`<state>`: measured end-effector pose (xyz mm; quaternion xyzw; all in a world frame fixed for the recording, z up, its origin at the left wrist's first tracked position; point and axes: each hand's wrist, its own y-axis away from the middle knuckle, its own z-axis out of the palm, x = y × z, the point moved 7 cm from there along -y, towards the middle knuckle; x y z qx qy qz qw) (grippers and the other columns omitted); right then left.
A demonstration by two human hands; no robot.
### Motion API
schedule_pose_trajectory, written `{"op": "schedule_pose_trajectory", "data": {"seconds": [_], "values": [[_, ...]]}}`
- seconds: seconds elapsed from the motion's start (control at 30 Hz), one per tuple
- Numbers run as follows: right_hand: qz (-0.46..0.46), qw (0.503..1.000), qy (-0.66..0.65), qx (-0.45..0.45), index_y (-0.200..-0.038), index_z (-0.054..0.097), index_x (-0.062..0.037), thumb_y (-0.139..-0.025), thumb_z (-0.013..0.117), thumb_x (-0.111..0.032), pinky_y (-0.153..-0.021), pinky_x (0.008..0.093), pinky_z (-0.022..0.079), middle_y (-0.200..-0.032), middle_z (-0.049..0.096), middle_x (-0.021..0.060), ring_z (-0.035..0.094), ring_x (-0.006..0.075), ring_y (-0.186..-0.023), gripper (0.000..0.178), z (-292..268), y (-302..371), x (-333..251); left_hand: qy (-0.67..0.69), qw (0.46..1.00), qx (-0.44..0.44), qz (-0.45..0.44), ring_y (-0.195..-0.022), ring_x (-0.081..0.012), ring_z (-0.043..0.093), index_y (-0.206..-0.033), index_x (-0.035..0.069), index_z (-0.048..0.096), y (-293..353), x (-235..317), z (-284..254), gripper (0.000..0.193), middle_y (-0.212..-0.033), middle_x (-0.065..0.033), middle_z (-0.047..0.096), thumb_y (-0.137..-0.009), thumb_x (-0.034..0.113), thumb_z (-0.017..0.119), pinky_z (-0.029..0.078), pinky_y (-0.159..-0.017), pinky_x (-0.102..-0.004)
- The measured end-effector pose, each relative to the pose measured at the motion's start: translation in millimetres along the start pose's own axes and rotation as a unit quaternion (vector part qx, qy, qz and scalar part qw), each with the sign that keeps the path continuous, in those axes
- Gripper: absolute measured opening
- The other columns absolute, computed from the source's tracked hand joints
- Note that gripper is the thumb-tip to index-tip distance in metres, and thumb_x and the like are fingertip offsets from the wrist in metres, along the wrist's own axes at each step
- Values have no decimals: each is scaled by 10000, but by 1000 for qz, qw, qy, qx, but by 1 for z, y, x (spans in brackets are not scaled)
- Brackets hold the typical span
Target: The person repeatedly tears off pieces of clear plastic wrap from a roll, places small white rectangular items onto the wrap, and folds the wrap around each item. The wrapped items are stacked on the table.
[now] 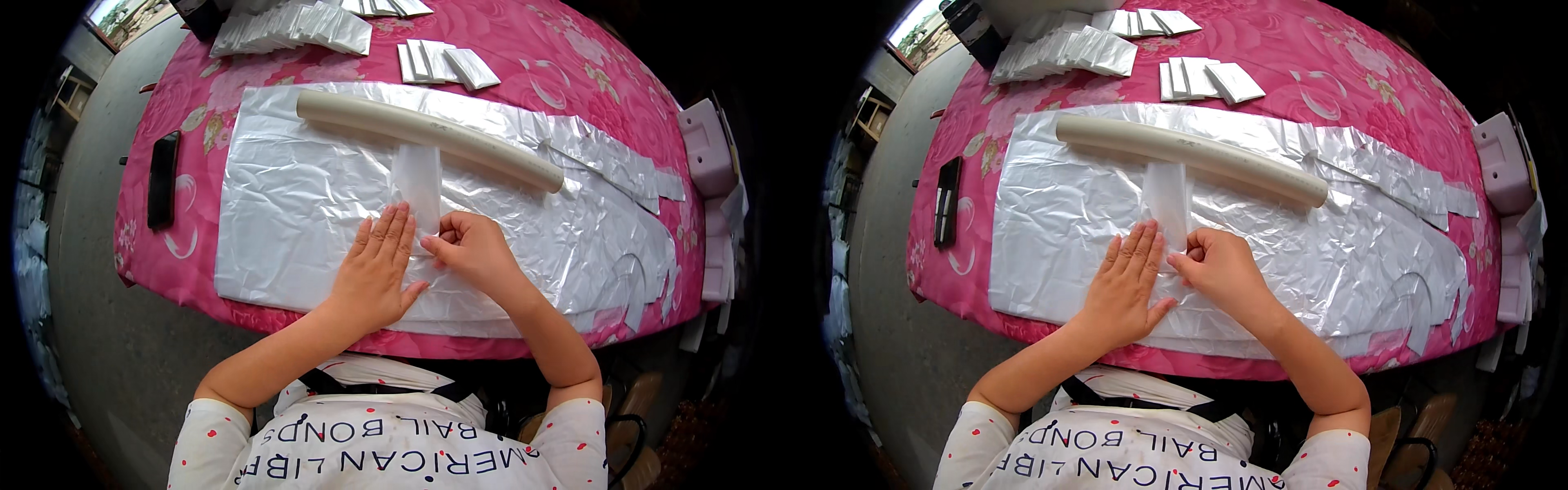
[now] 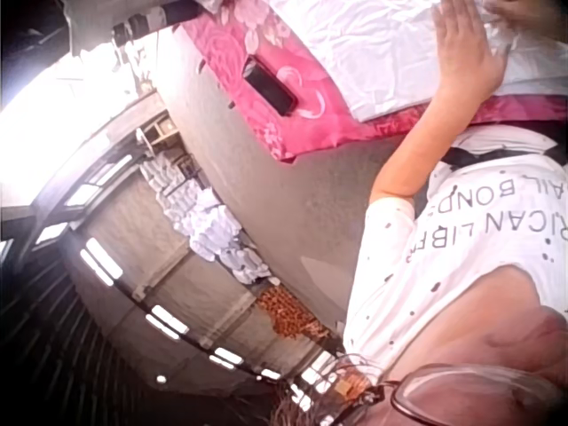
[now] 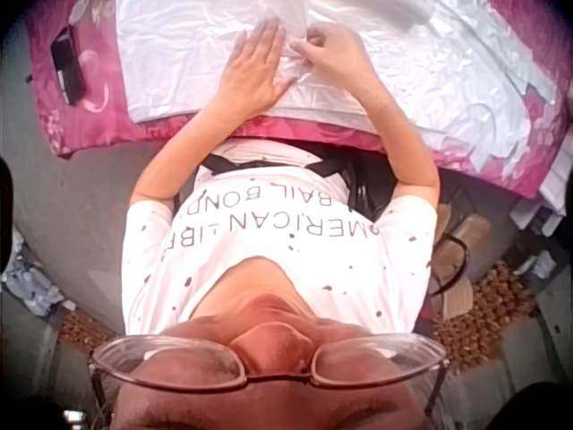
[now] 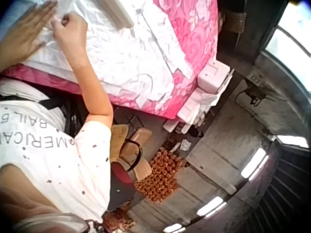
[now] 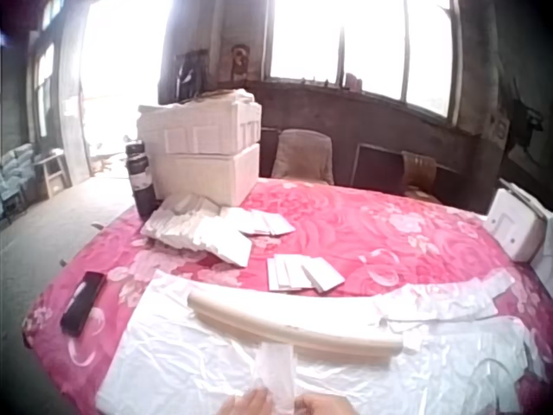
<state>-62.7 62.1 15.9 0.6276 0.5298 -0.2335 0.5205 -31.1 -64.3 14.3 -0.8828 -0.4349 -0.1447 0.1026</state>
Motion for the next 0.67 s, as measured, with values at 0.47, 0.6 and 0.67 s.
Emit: {"op": "schedule_pose_trajectory", "data": {"seconds": [0.47,0.6,0.67], "values": [[-11,997,67,45,-1001,550,34,-756,662,-55,-615,294,496,-760,627,120,633,191,-684,284,-2,7,-10,-12,1000,-1,20,-1373,-346,158,-1374,-34,287,5,10,1,793,-1458,-224,205,-811,468,530,76,-1106,-465],[-335,862,331,187,-1153,505,-9,-755,687,-130,-875,350,432,-1137,543,173,527,251,-1072,453,6,28,-36,-16,1000,2,19,-1367,-354,166,-1382,13,306,4,6,-1,797,-1455,-223,212,-796,498,544,73,-1106,-469],[-435,750,476,148,-1274,435,-59,-766,682,-179,-1019,386,342,-1271,482,152,431,254,-1220,577,19,28,-35,-26,999,-28,14,-1368,-358,161,-1396,58,303,3,2,2,820,-1459,-220,201,-774,521,570,63,-1105,-482]]}}
